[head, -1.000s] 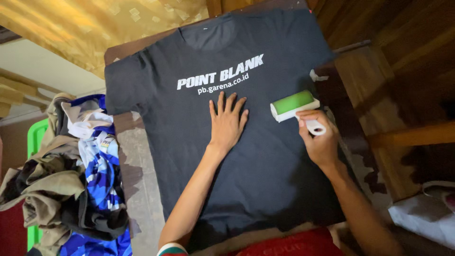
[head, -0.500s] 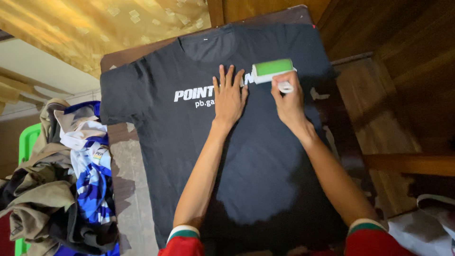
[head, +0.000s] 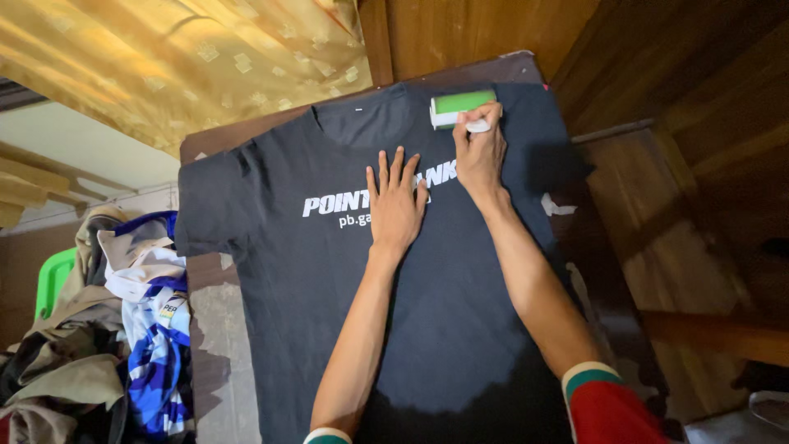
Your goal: The person uses a lint roller to remove lint and debris from a black t-shirt laid flat on a table. They repeatedly roll the adhesive roller over the front, sleeves, and collar of the shirt while holding the fabric in place with their other hand.
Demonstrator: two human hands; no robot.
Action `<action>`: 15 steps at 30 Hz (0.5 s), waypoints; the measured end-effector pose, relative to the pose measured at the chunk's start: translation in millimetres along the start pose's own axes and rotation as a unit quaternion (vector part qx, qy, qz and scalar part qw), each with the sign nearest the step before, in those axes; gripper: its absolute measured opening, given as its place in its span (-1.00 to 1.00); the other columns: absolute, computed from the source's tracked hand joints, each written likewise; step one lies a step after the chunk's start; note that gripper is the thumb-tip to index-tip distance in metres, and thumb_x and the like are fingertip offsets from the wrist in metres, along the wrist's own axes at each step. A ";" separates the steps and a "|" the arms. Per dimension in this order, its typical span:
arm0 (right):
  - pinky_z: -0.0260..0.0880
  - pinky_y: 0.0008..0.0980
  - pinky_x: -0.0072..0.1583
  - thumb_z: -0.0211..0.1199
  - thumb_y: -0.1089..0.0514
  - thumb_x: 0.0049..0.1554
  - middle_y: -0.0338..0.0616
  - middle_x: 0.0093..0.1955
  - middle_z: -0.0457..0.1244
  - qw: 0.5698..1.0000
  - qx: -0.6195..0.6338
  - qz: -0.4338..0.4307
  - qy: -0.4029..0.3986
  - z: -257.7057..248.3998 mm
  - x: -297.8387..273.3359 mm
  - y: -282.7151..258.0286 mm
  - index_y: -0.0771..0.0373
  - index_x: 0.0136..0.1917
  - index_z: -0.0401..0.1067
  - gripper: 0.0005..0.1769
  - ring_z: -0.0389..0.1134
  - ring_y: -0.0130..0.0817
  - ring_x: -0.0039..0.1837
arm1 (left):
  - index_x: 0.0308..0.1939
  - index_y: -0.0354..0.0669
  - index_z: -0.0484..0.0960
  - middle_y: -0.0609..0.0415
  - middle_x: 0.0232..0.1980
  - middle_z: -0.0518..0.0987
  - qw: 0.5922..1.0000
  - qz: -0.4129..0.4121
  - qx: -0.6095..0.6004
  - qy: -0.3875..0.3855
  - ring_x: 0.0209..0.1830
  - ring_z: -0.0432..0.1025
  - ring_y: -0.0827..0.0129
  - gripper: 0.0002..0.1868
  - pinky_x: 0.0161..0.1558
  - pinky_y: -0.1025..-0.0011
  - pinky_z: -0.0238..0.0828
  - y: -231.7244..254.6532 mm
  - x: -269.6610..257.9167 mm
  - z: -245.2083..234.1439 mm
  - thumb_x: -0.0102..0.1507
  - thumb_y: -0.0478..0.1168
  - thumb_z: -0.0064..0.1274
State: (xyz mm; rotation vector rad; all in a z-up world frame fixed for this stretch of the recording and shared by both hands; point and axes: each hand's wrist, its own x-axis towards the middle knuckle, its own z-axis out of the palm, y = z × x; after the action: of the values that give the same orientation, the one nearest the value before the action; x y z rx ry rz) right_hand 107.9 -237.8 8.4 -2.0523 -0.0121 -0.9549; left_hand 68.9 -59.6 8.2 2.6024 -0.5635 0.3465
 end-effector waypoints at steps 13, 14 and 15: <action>0.33 -0.20 0.31 0.13 0.28 0.41 0.02 0.16 0.26 0.992 0.124 0.002 -0.018 2.6 -2.0 23.3 0.26 0.27 0.15 -0.77 0.34 -0.15 0.22 | 0.42 -0.10 0.41 -0.09 0.55 0.25 1.000 -0.012 0.002 -0.001 0.64 -0.07 -0.08 -0.47 0.56 -0.12 -0.29 4.7 0.6 2.2 0.39 -0.04 -0.13; 0.32 -0.20 0.30 0.13 0.28 0.40 0.03 0.17 0.26 0.991 0.130 0.003 -0.011 2.5 -1.0 24.3 0.27 0.29 0.14 -0.74 0.33 -0.16 0.23 | 0.42 -0.10 0.40 -0.09 0.55 0.25 1.000 -0.012 0.002 -0.001 0.64 -0.07 -0.08 -0.47 0.55 -0.12 -0.29 4.9 2.2 3.0 0.39 -0.03 -0.13; 0.31 -0.20 0.30 0.14 0.28 0.39 0.04 0.18 0.25 0.991 0.136 0.005 -0.005 3.0 -2.3 23.8 0.29 0.30 0.13 -0.72 0.32 -0.17 0.23 | 0.42 -0.09 0.40 -0.09 0.55 0.25 1.000 -0.010 0.004 0.002 0.64 -0.07 -0.08 -0.48 0.56 -0.12 -0.29 4.6 1.2 2.8 0.39 -0.04 -0.13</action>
State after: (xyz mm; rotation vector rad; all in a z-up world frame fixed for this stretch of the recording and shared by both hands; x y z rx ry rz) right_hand 116.0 -250.1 -10.6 -1.8033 -0.1311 -0.8848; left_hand 68.4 -65.1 7.9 2.6127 -0.5348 0.3469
